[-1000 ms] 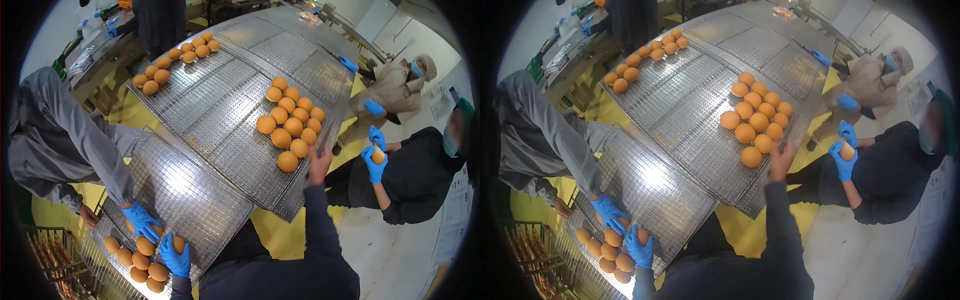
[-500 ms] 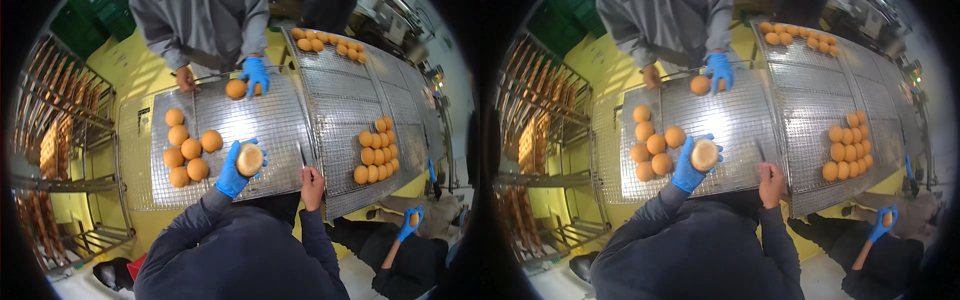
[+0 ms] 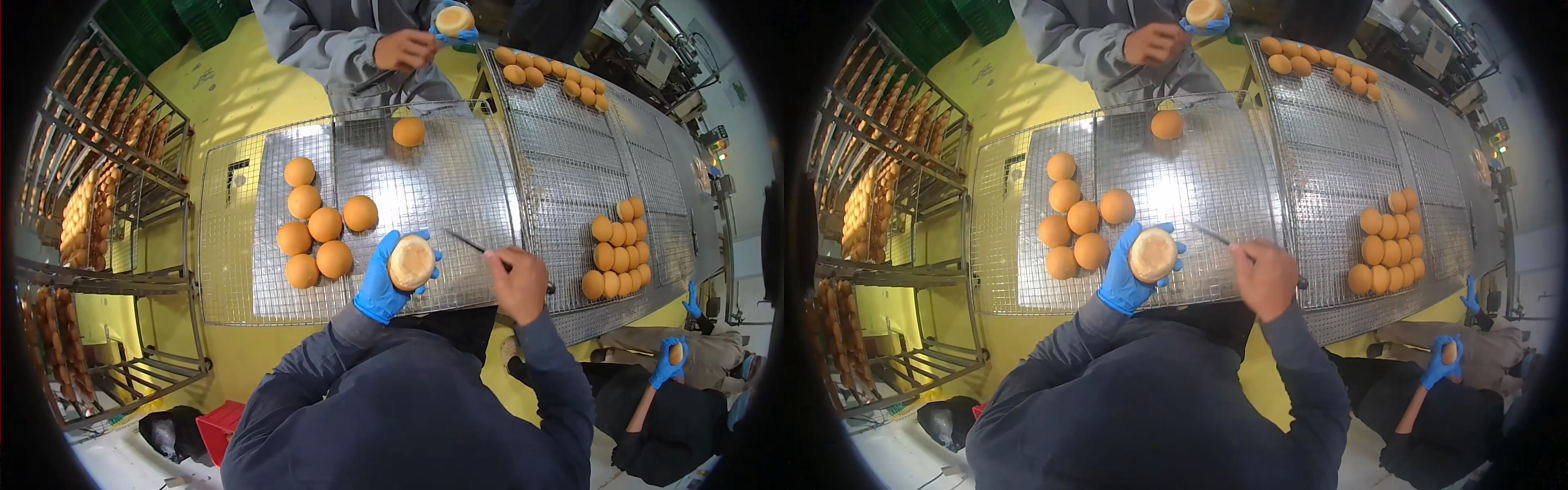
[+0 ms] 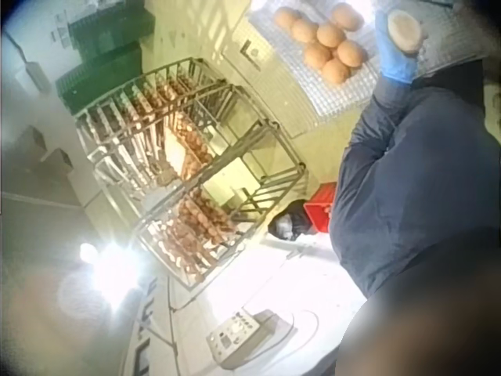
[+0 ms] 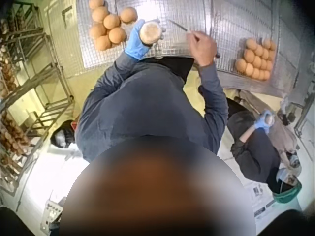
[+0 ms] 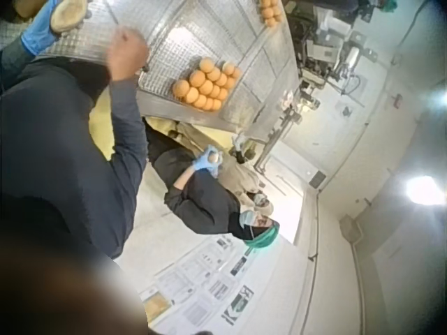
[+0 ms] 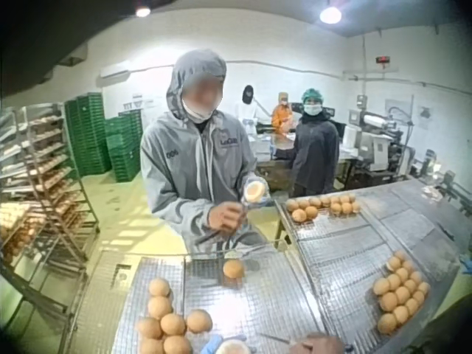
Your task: The person uses a small knife to score the bottom of bread rolls, then places them onto metal cooling racks organized on a table.
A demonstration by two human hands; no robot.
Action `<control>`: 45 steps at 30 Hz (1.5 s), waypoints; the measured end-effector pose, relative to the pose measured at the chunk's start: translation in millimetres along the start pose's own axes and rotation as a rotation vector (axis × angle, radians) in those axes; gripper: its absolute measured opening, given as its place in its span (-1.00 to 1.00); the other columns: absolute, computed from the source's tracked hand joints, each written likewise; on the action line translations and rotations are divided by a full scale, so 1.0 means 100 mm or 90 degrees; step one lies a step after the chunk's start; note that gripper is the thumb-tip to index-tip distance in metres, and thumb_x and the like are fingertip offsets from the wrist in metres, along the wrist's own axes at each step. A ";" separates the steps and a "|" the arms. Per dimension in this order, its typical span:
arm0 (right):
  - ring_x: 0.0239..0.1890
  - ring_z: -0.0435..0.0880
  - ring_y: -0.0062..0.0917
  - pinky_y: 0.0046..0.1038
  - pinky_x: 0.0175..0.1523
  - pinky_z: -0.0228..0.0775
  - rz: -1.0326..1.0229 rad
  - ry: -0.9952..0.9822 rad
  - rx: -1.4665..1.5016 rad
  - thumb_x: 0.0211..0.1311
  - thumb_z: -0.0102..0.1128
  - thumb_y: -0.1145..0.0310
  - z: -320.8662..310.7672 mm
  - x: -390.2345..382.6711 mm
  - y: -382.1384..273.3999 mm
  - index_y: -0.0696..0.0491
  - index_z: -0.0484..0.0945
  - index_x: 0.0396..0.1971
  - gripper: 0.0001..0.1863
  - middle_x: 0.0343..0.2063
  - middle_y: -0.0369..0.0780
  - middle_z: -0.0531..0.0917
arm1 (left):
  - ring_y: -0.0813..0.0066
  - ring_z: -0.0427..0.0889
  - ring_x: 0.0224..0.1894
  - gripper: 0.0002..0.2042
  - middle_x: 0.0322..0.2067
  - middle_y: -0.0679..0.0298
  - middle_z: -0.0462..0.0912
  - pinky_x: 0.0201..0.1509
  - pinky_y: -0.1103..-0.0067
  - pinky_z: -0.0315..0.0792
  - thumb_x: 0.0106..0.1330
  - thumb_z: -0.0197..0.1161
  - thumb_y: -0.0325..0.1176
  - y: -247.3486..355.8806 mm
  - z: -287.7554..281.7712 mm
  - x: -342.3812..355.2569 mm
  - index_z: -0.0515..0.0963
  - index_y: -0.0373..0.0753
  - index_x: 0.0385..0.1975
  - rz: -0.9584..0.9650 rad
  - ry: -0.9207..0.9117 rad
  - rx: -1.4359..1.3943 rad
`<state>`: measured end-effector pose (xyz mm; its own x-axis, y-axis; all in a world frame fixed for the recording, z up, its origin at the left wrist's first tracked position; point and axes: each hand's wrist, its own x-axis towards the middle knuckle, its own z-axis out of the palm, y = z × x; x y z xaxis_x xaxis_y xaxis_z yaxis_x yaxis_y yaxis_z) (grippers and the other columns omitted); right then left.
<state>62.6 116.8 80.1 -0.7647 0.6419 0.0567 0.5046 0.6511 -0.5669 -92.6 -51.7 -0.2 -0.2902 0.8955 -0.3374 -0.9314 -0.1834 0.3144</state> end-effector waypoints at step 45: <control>-0.16 0.48 -0.23 -0.26 -0.03 0.31 0.427 0.654 0.000 0.15 0.24 0.27 0.18 -0.76 2.31 0.19 0.51 -0.10 -0.62 -0.24 -0.09 0.52 | 0.03 0.32 0.22 -0.26 0.15 -0.04 0.36 0.31 0.28 0.20 -0.07 0.46 -0.35 0.27 -1.26 -0.42 0.28 -0.37 0.17 0.444 0.469 1.315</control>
<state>229.7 211.0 -69.7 0.3178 0.8706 0.3755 0.6766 0.0692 -0.7331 -133.0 -145.3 -89.6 -0.8055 0.5633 0.1840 0.5709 0.6545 0.4957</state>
